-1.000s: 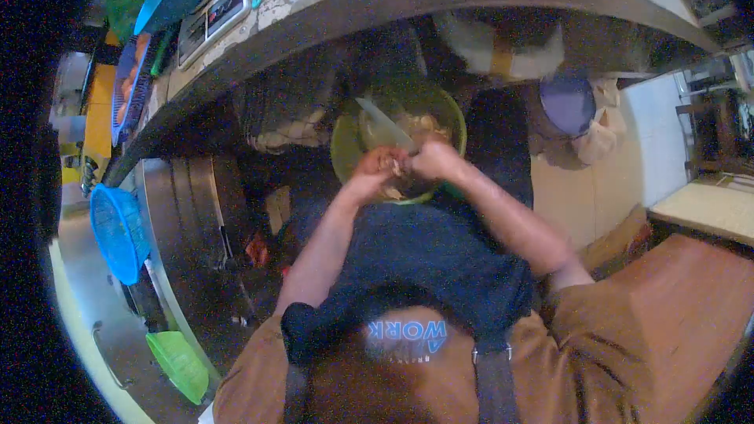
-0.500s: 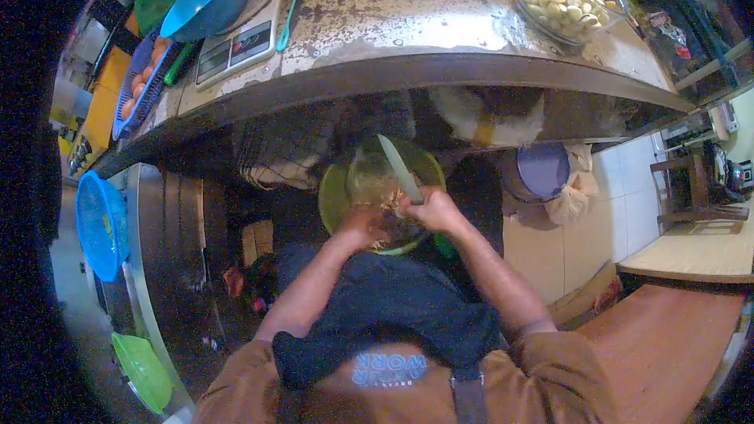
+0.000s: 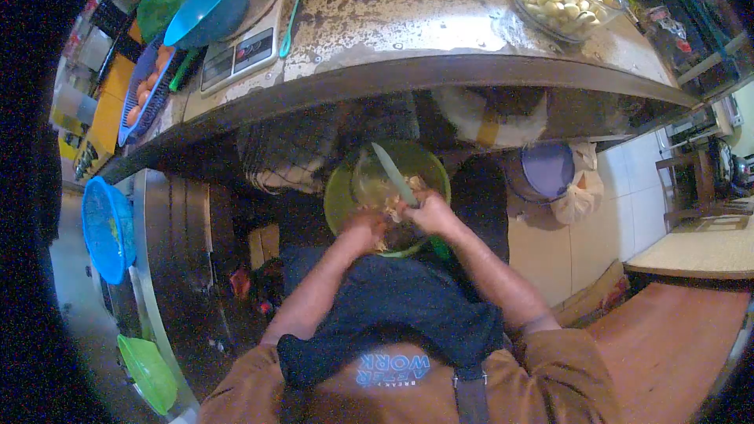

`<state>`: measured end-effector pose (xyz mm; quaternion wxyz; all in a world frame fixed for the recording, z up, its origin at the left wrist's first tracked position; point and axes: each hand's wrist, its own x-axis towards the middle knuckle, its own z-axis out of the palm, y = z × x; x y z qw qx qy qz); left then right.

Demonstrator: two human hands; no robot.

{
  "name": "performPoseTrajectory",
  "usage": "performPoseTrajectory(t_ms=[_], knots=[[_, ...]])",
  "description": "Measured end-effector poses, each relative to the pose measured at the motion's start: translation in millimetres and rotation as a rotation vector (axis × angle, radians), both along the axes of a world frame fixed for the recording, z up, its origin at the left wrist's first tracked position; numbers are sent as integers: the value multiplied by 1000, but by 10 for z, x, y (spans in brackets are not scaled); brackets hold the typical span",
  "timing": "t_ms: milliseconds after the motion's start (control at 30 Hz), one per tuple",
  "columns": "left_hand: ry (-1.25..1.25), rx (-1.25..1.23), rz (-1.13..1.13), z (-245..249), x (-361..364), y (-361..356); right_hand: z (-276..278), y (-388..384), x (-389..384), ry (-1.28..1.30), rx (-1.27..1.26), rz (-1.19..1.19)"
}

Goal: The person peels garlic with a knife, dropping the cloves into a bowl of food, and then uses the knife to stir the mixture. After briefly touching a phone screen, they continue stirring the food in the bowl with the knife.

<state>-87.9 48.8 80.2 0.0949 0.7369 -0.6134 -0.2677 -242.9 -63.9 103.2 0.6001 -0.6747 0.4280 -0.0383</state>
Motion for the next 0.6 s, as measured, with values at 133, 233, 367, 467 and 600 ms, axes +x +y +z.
performPoseTrajectory(t_ms=[133, 233, 367, 467, 600], knots=[[388, -212, 173, -340, 29, 107, -80, 25, -4, -88, 25, -30], [432, -247, 339, -220, 11, 101, -119, 18, 2, -88, 6, -28], [119, -52, 11, -131, 57, 44, -104, -6, 43, 39, -4, 10], [80, -51, -40, -110, 67, 58, 23, 19, 55, 24, -33, 1], [251, -377, 167, -249, 52, 107, -73, 9, 46, -41, -34, -2]])
